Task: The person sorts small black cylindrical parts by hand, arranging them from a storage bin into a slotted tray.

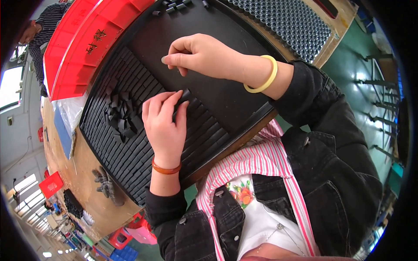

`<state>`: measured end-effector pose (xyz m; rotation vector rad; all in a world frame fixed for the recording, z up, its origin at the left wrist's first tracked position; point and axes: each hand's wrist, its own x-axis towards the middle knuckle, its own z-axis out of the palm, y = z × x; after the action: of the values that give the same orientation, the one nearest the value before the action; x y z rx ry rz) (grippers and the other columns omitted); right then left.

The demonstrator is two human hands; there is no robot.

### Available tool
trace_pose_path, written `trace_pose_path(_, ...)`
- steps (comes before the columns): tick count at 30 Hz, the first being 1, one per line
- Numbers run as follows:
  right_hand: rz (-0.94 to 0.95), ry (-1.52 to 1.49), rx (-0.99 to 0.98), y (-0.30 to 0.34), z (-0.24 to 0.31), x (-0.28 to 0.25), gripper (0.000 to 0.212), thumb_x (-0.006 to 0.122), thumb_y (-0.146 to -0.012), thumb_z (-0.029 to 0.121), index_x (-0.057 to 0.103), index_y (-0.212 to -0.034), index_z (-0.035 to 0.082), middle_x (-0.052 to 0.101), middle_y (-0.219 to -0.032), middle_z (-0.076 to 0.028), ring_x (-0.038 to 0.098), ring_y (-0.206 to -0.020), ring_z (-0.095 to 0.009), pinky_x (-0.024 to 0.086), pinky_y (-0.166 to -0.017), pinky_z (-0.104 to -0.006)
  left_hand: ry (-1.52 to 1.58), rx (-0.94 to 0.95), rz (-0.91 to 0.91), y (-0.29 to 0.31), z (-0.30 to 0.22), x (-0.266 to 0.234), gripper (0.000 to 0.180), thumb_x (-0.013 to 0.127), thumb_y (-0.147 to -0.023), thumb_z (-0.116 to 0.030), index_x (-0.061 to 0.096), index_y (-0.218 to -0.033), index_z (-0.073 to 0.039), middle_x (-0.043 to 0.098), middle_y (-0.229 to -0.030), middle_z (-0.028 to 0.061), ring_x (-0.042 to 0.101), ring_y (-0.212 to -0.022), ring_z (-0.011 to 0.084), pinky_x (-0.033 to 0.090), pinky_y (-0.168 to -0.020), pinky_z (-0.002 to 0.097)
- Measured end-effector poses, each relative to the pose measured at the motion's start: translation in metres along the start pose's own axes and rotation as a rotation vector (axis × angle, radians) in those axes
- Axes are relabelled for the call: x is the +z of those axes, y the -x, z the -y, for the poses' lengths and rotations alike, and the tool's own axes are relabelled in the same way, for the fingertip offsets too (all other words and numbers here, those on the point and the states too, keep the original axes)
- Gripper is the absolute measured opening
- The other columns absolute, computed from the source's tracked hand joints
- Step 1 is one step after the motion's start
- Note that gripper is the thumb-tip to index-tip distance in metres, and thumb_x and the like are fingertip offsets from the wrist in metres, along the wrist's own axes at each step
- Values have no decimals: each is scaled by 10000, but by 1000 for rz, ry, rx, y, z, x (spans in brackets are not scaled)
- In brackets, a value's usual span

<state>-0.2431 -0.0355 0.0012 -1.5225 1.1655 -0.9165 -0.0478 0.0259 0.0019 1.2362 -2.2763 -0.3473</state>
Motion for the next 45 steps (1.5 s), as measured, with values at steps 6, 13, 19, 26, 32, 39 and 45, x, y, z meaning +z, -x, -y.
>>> trace_pose_path(6, 218, 251, 70, 0, 2, -6, 281, 605, -934, 290, 669, -897, 19, 656, -694, -72, 624, -665, -158, 487, -646, -312, -324, 108, 60, 2, -6, 1, 191, 687, -818, -110, 718, -1001, -64, 652, -1057, 41, 553, -1066, 254, 415, -942, 393)
trace_pose_path(13, 590, 500, 189, 8, 10, -10, 204, 597, -904, 204, 670, -961, 22, 682, -705, -86, 661, -690, -230, 515, -681, -357, -221, 165, 75, 8, -10, 2, 197, 676, -807, -103, 713, -992, -46, 682, -1019, 31, 581, -1022, 223, 423, -920, 384)
trace_pose_path(19, 816, 567, 197, 10, 21, -10, 207, 596, -899, 211, 680, -920, 24, 691, -718, -75, 662, -693, -222, 516, -692, -355, -182, 162, 65, 6, -11, -5, 190, 680, -801, -59, 716, -987, -49, 699, -998, 39, 609, -1006, 227, 438, -918, 366)
trace_pose_path(26, 374, 378, 0, 3, 0, -8, 184, 567, -827, 155, 666, -875, 8, 687, -787, -124, 656, -725, -247, 506, -704, -364, -115, 79, -50, 2, 1, -14, 154, 709, -783, -63, 712, -937, -59, 688, -967, 49, 622, -911, 244, 469, -832, 356)
trace_pose_path(32, 282, -476, 296, 4, 7, -14, 311, 517, -808, 18, 572, -1110, -33, 623, -959, -77, 390, -511, -29, 323, -426, -190, -300, -422, -142, 16, 31, -50, 122, 708, -842, -170, 668, -849, -55, 622, -857, 91, 597, -844, 287, 474, -765, 390)
trace_pose_path(39, 256, -573, 342, 4, 6, -9, 268, 586, -958, 179, 584, -1138, -20, 600, -815, -31, 376, -486, -22, 292, -414, -170, -485, -399, 38, 27, 49, -41, 212, 710, -824, -233, 647, -927, -60, 621, -916, 106, 590, -914, 309, 475, -808, 415)
trace_pose_path(45, 230, -737, 394, -3, -5, -6, 274, 592, -939, 217, 602, -1088, -12, 534, -755, -25, 405, -515, -69, 297, -446, -229, -419, -538, 29, 29, 44, -43, 311, 701, -843, -220, 612, -1088, -51, 638, -916, 96, 603, -874, 288, 477, -787, 402)
